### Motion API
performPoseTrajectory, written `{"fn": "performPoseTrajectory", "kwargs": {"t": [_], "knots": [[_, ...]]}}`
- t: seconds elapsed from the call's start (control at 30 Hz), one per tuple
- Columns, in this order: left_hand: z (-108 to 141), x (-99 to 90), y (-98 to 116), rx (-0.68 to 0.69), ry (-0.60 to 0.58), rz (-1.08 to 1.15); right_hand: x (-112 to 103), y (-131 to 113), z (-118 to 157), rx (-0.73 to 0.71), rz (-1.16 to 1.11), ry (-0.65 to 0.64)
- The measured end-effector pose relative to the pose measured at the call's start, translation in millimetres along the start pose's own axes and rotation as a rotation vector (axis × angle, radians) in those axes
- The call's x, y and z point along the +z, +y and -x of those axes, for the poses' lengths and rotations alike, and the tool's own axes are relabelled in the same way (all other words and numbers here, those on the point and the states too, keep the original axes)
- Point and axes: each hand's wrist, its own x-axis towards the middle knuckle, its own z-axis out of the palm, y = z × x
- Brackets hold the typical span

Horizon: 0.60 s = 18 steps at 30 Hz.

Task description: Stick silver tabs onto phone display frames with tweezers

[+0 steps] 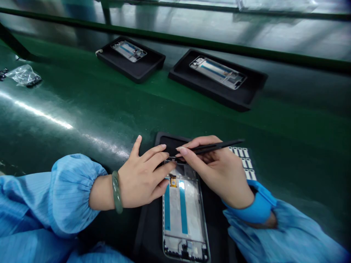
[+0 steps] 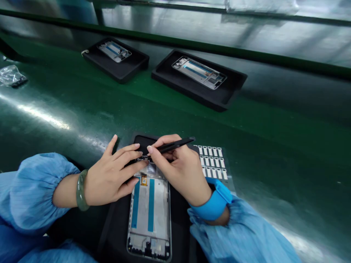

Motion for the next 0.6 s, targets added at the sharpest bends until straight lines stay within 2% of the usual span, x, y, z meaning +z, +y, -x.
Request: {"fn": "performPoseTrajectory", "kwargs": {"t": [0.6], "knots": [[-0.1,0.2,-1.6,0.009,0.014,-0.019,2.6,-3.9,1.4,-0.076,0.105,0.047]]}}
